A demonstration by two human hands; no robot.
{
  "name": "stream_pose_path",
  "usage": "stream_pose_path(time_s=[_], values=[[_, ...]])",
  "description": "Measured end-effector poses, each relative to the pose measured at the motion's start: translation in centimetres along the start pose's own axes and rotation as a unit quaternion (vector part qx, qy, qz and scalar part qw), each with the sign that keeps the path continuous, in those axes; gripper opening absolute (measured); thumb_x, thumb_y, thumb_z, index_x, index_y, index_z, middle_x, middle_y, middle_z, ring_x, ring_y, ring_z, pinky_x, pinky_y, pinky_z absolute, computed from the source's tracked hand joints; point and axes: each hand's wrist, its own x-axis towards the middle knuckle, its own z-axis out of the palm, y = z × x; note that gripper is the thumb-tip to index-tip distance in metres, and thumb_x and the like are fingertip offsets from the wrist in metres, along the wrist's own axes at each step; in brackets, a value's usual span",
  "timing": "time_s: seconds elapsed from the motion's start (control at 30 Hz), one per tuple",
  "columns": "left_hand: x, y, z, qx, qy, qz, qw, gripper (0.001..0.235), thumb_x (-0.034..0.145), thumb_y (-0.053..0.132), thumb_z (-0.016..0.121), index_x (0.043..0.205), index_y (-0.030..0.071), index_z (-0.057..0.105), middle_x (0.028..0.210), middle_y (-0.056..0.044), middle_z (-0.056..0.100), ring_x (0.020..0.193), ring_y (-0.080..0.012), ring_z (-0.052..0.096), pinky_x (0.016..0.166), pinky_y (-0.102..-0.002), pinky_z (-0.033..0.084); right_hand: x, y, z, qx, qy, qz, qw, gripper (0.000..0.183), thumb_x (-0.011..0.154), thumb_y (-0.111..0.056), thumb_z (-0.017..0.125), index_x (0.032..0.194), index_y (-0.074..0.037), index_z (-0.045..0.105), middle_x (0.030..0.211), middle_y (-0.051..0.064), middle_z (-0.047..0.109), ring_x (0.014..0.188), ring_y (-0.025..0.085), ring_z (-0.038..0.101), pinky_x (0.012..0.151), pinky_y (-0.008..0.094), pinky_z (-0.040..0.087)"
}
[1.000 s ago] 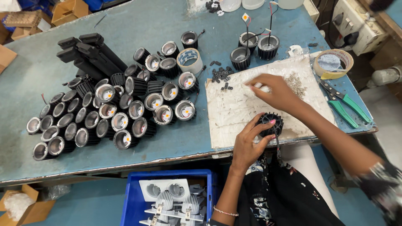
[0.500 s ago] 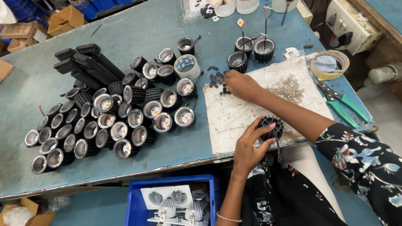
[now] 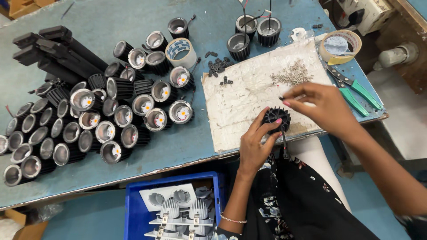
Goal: The person assembles LED light fixtures by hand and with an electric screwdriver, placing internal components into metal housings and securing them with screws from a workspace pile.
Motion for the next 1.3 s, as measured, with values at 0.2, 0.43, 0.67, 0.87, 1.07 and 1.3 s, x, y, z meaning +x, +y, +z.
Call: stream_pose_path(time_s=[0.2,0.43,0.67,0.87,1.07,1.3], values=[[-0.1,-0.2,0.2,0.010,0.006,0.008,1.000,0.025,0.085,0.013,0.081,0.109,0.013,0.075,0.150,-0.016,0.059,0.110,-0.0296,0.076,0.088,-0.037,0.062,-2.4,0.4,0.7,-0.081,-0.009,-0.093,0.992,0.023,0.085,-0.014,0.078,0.105,-0.002,0.076,0.101,0.008,0.078,0.091,0.019,0.076,0.083,0.031,0.059],[-0.1,-0.2,0.1,0.029,0.005,0.017,0.999,0.024,0.086,0.015,0.080,0.109,0.015,0.077,0.151,-0.015,0.059,0.109,-0.0305,0.075,0.086,-0.037,0.062,-1.8,1.3,1.3,-0.138,-0.017,-0.174,0.975,0.019,0.085,-0.007,0.075,0.104,-0.005,0.076,0.106,0.008,0.077,0.100,0.024,0.072,0.087,0.035,0.057],[-0.1,-0.3,0.3,0.031,0.004,0.012,0.999,0.022,0.086,0.018,0.080,0.108,0.017,0.076,0.152,-0.013,0.059,0.103,-0.0287,0.077,0.083,-0.036,0.063,-1.7,2.0,1.1,-0.106,-0.044,-0.189,0.975,0.021,0.085,-0.003,0.073,0.106,-0.005,0.076,0.107,0.007,0.075,0.101,0.025,0.071,0.087,0.035,0.057],[0.1,1.0,-0.9,-0.065,-0.011,-0.038,0.997,0.021,0.090,0.014,0.073,0.110,0.011,0.076,0.151,-0.018,0.059,0.103,-0.0262,0.078,0.091,-0.035,0.061,-1.4,1.6,0.7,-0.145,-0.066,-0.248,0.956,0.023,0.083,-0.001,0.072,0.105,-0.005,0.075,0.108,0.008,0.072,0.101,0.027,0.067,0.086,0.038,0.055],[1.4,0.5,0.1,-0.155,0.018,-0.095,0.983,0.025,0.097,0.019,0.073,0.118,0.006,0.077,0.137,-0.018,0.070,0.130,-0.0261,0.066,0.114,-0.039,0.048,-1.1,1.3,0.4,-0.178,-0.097,-0.264,0.943,0.021,0.083,0.000,0.071,0.104,-0.004,0.073,0.111,0.008,0.070,0.105,0.028,0.065,0.090,0.038,0.053],[2.8,-2.2,0.2,-0.318,-0.037,-0.157,0.934,0.025,0.092,0.014,0.076,0.113,0.000,0.077,0.136,-0.019,0.068,0.120,-0.0216,0.067,0.106,-0.034,0.053,-0.5,2.4,-0.2,-0.074,-0.129,-0.204,0.968,0.019,0.087,-0.007,0.070,0.105,-0.005,0.075,0.112,0.007,0.072,0.106,0.024,0.066,0.092,0.036,0.051]])
